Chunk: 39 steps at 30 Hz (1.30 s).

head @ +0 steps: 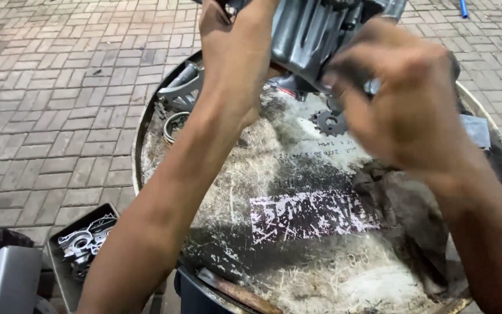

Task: Scraping residue from an engine casing and wiping it clean with a cloth on a makeshift workbench.

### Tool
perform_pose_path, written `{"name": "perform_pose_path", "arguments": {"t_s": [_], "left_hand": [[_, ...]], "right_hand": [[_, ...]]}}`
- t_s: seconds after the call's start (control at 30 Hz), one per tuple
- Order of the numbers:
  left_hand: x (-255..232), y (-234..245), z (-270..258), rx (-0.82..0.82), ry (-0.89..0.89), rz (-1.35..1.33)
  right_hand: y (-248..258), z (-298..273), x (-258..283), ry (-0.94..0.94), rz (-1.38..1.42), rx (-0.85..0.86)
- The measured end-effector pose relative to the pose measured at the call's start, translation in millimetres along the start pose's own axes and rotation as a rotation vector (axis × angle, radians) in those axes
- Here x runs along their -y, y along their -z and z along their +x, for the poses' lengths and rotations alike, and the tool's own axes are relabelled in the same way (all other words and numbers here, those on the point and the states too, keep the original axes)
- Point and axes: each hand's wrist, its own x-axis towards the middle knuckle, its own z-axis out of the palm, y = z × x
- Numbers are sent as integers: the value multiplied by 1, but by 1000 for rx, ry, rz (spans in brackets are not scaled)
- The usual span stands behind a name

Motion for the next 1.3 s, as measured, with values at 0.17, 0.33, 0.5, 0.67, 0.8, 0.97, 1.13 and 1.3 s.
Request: {"name": "perform_pose_path", "arguments": {"t_s": [0.17, 0.33, 0.5, 0.67, 0.8, 0.97, 1.13, 1.3], "left_hand": [[-1, -1, -4, 23, -34, 9], [0, 3, 4, 18, -7, 33], [6, 2, 4, 80, -66, -13], [5, 1, -2, 90, -41, -37], [11, 0, 4, 87, -108, -109], [-3, -5, -16, 128, -33, -217], [5, -5, -23, 108, -105, -15], [13, -8, -21, 135, -183, -94]], "right_hand": [[-1, -2, 5, 10, -51, -134], [-6, -3, -10, 30, -88, -88], [-2, -3, 9, -74, -60, -20], [-8, -10, -16, 11, -193, -132], [6, -9, -2, 124, -164, -297], [-8, 3, 6, 217, -101, -456], [-22, 0, 30, 179, -171, -337], [-18, 5, 16, 170, -271, -380]]}}
